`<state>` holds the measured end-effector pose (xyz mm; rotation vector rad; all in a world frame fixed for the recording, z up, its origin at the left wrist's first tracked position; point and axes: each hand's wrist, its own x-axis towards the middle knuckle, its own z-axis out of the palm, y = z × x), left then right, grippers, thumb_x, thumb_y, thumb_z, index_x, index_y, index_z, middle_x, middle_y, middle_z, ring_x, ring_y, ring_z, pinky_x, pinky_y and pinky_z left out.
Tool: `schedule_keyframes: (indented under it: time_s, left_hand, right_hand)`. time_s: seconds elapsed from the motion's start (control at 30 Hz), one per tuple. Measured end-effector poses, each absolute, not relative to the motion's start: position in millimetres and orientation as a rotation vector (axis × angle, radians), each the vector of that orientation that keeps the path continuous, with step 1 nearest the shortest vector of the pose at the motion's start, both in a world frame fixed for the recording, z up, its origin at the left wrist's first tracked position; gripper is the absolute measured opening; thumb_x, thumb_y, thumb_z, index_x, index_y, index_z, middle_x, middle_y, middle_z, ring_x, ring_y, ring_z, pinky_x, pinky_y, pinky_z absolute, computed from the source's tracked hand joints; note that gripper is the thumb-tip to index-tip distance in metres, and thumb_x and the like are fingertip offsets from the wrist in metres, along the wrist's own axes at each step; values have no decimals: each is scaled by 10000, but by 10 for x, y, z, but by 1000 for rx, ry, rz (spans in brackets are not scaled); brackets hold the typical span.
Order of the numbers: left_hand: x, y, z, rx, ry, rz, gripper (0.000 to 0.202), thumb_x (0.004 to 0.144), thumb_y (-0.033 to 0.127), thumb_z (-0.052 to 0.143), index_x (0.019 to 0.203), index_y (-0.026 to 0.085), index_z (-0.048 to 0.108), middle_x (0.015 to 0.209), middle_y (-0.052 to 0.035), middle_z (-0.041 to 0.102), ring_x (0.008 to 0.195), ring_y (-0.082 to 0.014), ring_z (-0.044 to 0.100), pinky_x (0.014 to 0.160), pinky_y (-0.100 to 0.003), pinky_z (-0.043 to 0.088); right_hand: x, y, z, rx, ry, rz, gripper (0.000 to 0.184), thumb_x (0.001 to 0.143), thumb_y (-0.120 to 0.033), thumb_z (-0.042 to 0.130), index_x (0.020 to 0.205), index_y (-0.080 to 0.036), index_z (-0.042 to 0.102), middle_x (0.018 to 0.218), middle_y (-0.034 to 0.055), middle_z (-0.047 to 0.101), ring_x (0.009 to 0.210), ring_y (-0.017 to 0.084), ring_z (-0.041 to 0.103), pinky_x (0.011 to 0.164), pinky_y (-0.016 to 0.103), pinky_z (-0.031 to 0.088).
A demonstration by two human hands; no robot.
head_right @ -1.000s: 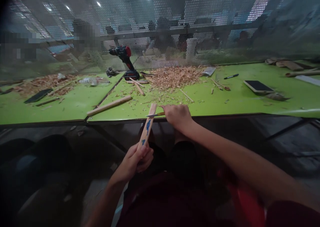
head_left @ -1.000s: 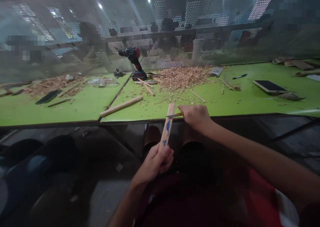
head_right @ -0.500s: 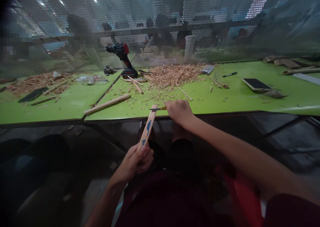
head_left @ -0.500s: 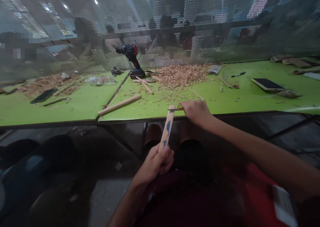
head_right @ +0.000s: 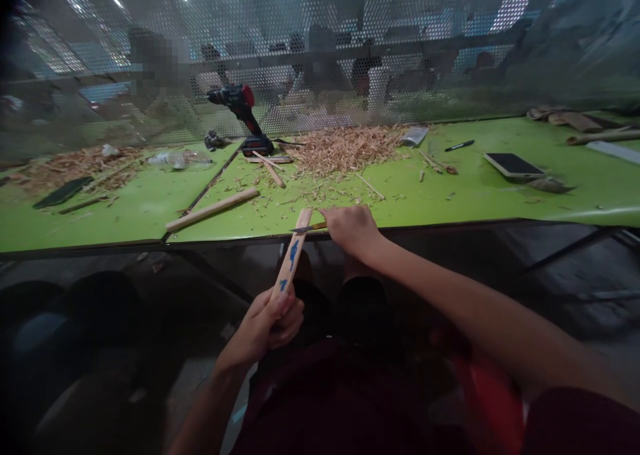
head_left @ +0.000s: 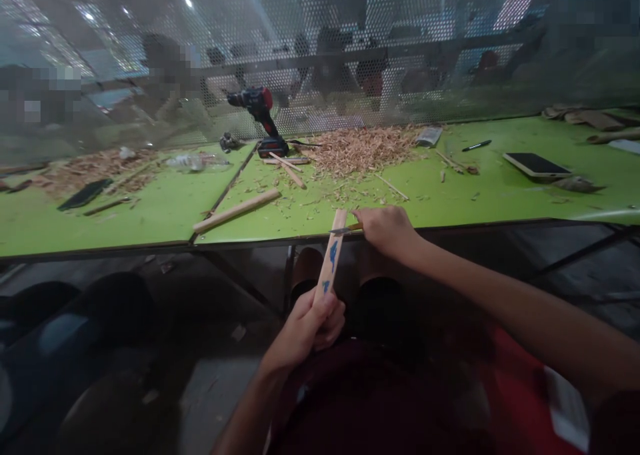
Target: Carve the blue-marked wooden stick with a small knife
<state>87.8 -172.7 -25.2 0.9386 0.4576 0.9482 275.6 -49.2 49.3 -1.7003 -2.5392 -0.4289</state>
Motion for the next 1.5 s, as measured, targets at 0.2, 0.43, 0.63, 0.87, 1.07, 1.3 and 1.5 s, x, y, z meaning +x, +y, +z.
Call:
schedule_keyframes:
  time_s: [0.2,0.43,0.63,0.87,1.07,1.3,1.5]
  left_hand:
    - [856,-1741,-232,969,510,938,390,962,490,537,755,212,359,566,106,267,403,-29,212,350,-135,190]
    - [825,-1726,-252,945,597,941,421,965,518,516,728,212,351,562,105,252,400,-30,203,352,-145,182]
    - [762,-1818,-307,962,509,898,384,979,471,515,744,201,375,583,89,277,424,-34,248,365,-141,201]
    - [823,-1776,-359,884,470,962,370,989,470,493,760,203,380,578,99,264,399,-26,219,354,-136,199]
    - [866,-1775,-314,954,543,979,388,966,496,535,766,202,379,582,98,284,420,-29,249,364,-145,205]
    - [833,-1779,-296,1129,681,985,409,987,501,493,742,201,363,576,95,293,429,-27,261,380,-173,183]
    - [779,-1782,-304,1136,685,947,402,988,500,489,748,205,356,583,97,279,422,-27,244,372,-175,169]
  right_hand:
    - [2809,-421,494,-1691,-2531,-449,473,1041,-261,274,1055,-154,734,869,136,760,676,194,620,551,267,262]
    - [2882,-273,522,-1723,-2490,-439,414,1029,-243,330,1101,-162,730,921,138,753,728,192,627,587,274,277]
    - [3181,8,794,-1996,-2205,-456,461,1028,-188,318,1079,6,733,893,260,715,783,223,654,643,320,305]
    - [2922,-534,763,-1924,-2369,-260,364,967,-275,447,1137,-244,768,891,115,773,723,221,660,571,290,294]
    - [2645,-751,488,-1807,-2504,-219,390,996,-285,388,1091,-234,763,914,110,780,749,226,689,591,285,358]
    - [2584,-726,506,-1779,-2535,-217,472,1044,-307,319,1047,-147,763,844,151,758,758,229,690,620,280,379]
    - [2575,-661,560,-1784,-2525,-294,494,1065,-284,269,1036,-115,732,856,152,750,737,224,665,597,276,338]
